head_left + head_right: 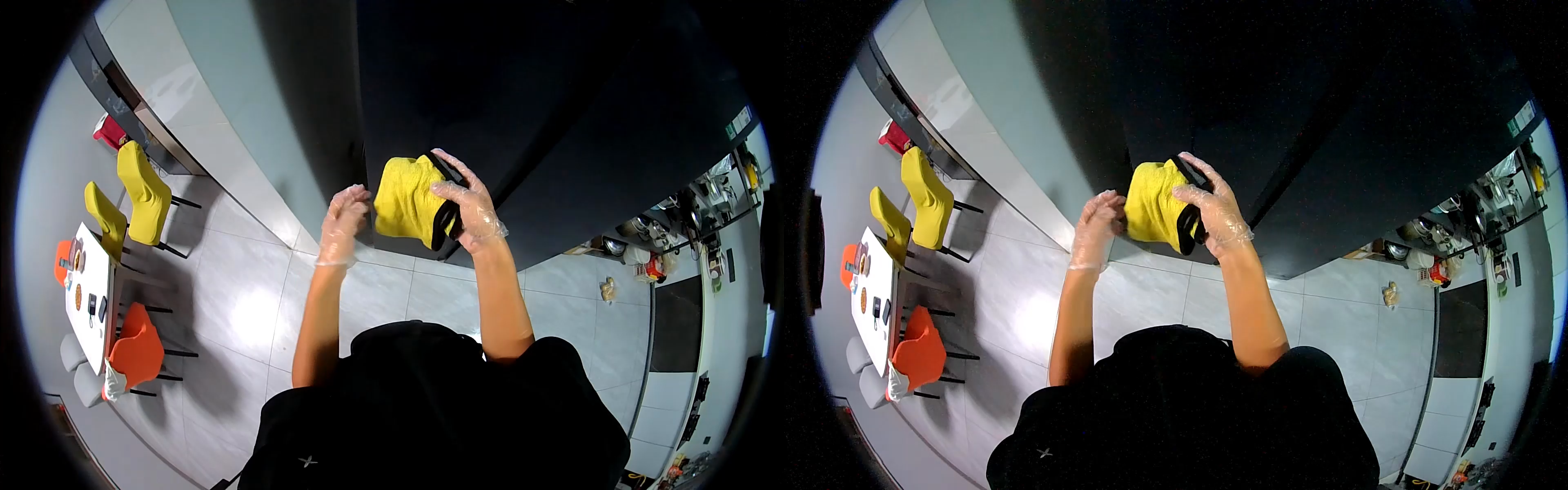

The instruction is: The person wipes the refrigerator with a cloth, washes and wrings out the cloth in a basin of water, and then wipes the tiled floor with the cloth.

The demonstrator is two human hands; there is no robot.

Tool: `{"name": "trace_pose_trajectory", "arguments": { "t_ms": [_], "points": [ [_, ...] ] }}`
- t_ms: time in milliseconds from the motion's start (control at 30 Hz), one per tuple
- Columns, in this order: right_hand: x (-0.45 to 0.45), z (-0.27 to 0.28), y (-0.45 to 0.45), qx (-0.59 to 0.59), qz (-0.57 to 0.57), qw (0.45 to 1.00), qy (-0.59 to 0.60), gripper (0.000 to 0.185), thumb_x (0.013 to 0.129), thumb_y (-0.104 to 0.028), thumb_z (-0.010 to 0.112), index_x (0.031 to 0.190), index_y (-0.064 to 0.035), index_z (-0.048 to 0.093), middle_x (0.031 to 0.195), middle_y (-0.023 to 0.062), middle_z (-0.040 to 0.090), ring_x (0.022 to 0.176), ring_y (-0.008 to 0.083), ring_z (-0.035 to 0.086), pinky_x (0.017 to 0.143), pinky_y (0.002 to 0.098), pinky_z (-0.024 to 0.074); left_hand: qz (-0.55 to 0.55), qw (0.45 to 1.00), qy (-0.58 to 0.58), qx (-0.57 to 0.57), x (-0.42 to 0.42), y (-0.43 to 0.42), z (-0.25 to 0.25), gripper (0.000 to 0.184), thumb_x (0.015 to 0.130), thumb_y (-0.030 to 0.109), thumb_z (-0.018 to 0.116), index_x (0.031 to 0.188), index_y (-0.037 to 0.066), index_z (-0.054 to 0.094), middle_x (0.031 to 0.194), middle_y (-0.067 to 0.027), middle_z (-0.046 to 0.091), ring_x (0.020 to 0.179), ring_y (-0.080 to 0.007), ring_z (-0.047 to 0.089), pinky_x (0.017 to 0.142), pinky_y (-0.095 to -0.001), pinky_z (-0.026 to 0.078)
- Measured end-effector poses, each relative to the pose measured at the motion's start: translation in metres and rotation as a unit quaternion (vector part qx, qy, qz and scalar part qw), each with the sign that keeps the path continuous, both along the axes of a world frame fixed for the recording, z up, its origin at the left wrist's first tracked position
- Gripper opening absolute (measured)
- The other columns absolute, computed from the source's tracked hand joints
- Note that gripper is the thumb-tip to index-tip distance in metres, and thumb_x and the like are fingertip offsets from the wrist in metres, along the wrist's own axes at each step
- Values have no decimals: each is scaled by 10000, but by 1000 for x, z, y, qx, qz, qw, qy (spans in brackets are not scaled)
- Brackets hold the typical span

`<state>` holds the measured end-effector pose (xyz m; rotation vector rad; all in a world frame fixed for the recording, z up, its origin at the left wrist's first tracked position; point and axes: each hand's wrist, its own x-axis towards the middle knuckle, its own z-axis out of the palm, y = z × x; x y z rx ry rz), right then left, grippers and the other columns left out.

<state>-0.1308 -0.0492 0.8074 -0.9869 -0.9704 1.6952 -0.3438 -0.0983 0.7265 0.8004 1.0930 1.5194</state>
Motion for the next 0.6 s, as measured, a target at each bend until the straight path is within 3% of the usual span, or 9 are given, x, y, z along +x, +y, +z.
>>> {"name": "trace_pose_trajectory", "arguments": {
  "t_ms": [33, 133, 167, 233, 267, 367, 467, 567, 600],
  "points": [
    [-1, -6, 2, 8, -8, 1000, -6, 579, 851, -37, 757, 1397, -166, 612, 1381, 160, 580, 1257, 289, 589, 1080, 390, 497, 19, 989, 115, 94, 7, -3, -4, 516, 959, 107, 689, 1434, 41, 498, 1345, -133, 601, 1283, -246, 558, 1122, -419, 439],
    [-13, -14, 0, 6, 6, 1000, -9, 637, 866, -108, 763, 1462, -129, 537, 1431, 191, 528, 1278, 330, 566, 1090, 402, 480, -116, 976, 129, 135, 29, -12, 14, 883, 825, 126, 843, 1558, 63, 354, 1544, -180, 442, 1448, -351, 413, 1193, -462, 366],
    [-12, -22, 4, 31, 44, 998, -30, 813, 810, -102, 810, 1533, -109, 437, 1476, 210, 482, 1331, 340, 525, 1135, 421, 438, -140, 975, 151, 81, 40, -15, 23, 954, 819, 75, 827, 1599, 80, 278, 1583, -159, 383, 1457, -344, 392, 1204, -468, 350],
    [-23, -33, -1, 135, 81, 982, -105, 1055, 731, -71, 855, 1610, -102, 274, 1531, 232, 420, 1396, 368, 469, 1173, 435, 394, -112, 974, 133, 145, 40, -9, 7, 963, 809, 1, 778, 1614, 98, 257, 1588, -140, 372, 1460, -324, 386, 1191, -468, 365],
    [-25, -32, -2, 154, 110, 971, -150, 1253, 667, -46, 884, 1645, -101, 102, 1569, 254, 361, 1438, 387, 427, 1194, 440, 363, -83, 983, 109, 122, 44, -7, 1, 1004, 737, -119, 682, 1619, 95, 254, 1564, -131, 401, 1441, -300, 415, 1164, -432, 396],
    [-23, -53, 4, 272, 120, 912, -283, 1330, 659, -221, 920, 1644, -84, 38, 1492, 285, 455, 1436, 400, 428, 1188, 452, 353, -133, 985, -102, 30, 41, -8, -3, 1015, 674, -167, 577, 1611, 83, 275, 1546, -134, 424, 1417, -288, 448, 1153, -411, 409],
    [-18, -48, -6, 315, 142, 814, -467, 1300, 679, -272, 898, 1641, -69, 48, 1468, 297, 479, 1393, 426, 463, 1178, 447, 352, -134, 946, -296, -2, 37, -9, -2, 860, 717, -102, 490, 1554, 10, 329, 1455, -159, 491, 1352, -316, 510, 1121, -429, 452],
    [-20, -45, -8, 354, 183, 822, -408, 1243, 714, -265, 867, 1636, -60, 58, 1468, 316, 473, 1359, 444, 484, 1182, 435, 335, -93, 943, -317, -34, 35, -11, -3, 564, 835, -6, 525, 1395, -16, 459, 1310, -155, 562, 1192, -292, 592, 1014, -405, 518],
    [-20, -43, -11, 345, 176, 840, -381, 1006, 796, -219, 807, 1604, -40, 235, 1463, 299, 510, 1345, 410, 523, 1163, 427, 370, -82, 947, -306, -56, 31, -7, -18, 498, 858, 12, 537, 1353, -6, 485, 1281, -147, 575, 1147, -275, 607, 989, -396, 526]
  ]
}}
